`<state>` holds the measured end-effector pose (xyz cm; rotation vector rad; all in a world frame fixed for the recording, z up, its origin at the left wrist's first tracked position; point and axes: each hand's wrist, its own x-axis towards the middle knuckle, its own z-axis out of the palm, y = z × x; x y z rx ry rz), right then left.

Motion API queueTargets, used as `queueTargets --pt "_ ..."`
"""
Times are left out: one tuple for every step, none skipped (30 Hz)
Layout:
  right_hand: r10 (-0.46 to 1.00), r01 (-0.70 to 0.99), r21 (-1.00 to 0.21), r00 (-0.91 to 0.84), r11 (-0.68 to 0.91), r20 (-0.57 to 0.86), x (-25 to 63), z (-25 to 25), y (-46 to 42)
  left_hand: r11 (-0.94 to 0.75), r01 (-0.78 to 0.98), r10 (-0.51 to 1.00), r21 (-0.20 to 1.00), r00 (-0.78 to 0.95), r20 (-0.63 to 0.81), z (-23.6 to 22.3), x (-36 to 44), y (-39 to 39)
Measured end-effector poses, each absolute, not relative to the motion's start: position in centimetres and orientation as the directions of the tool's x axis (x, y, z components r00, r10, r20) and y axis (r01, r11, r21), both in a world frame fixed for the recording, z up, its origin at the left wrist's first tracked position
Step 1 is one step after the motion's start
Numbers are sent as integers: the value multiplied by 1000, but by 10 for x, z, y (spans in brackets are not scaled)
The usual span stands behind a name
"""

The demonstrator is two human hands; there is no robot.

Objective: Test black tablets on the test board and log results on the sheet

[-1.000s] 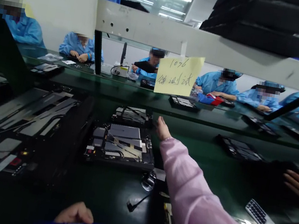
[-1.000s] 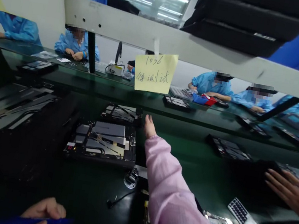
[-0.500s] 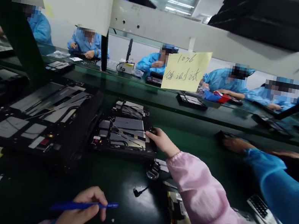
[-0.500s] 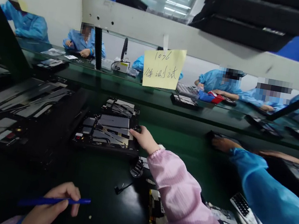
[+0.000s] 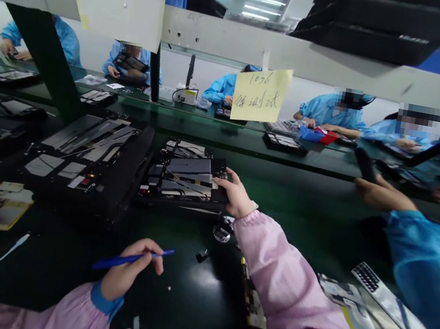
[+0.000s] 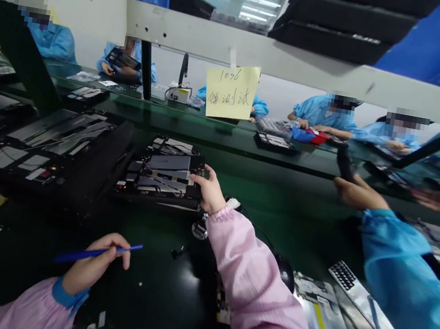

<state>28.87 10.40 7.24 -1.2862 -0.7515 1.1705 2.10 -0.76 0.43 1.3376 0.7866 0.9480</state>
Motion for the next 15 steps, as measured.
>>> queueTargets --pt "937 -253 -962 299 -103 -179 288 73 99 -24 -105 920 994 386 63 4 21 -7" --pt "934 -274 -957 311 -91 -178 288 74 92 -42 -102 941 994 329 74 4 22 -7" --pt "930 -297 -952 324 -74 -174 290 75 83 -65 -106 963 992 254 91 4 22 -7" --pt "925 -319 -946 341 -56 -170 294 76 71 -87 -119 981 989 162 106 3 22 -7" --pt "919 -342 -939 357 -39 -169 297 76 58 -103 -144 992 984 63 113 3 22 -7" --pt "913 -363 -931 370 -29 -173 302 77 42 -110 -179 994 978 -28 107 2 21 -9" --pt "906 -376 -926 375 -43 -195 305 78 24 -109 -218 991 970 -102 89 2 19 -11" --pt "904 -381 -921 360 -84 -231 308 78 5 -99 -252 987 963 -151 62 3 17 -15" --pt "898 -376 -916 340 -141 -278 310 76 -15 -82 -278 985 957 -171 35 4 14 -21" --pt "880 -355 -909 330 -219 -341 311 73 -36 -62 -301 986 952 -165 12 6 11 -27" --pt "861 -306 -906 328 -291 -388 311 67 -57 -39 -319 990 947 -142 -7 7 7 -35" --pt "837 -241 -896 329 -374 -438 312 59 -78 -12 -323 994 946 -107 -24 9 4 -44" --pt "817 -160 -884 340 -438 -466 312 48 -97 23 -305 998 952 -54 -42 11 0 -52" --pt "815 -55 -880 352 -473 -460 312 34 -115 64 -264 998 962 9 -64 12 -4 -60" --pt "839 57 -880 336 -472 -428 313 19 -130 101 -207 994 973 68 -89 13 -8 -68"
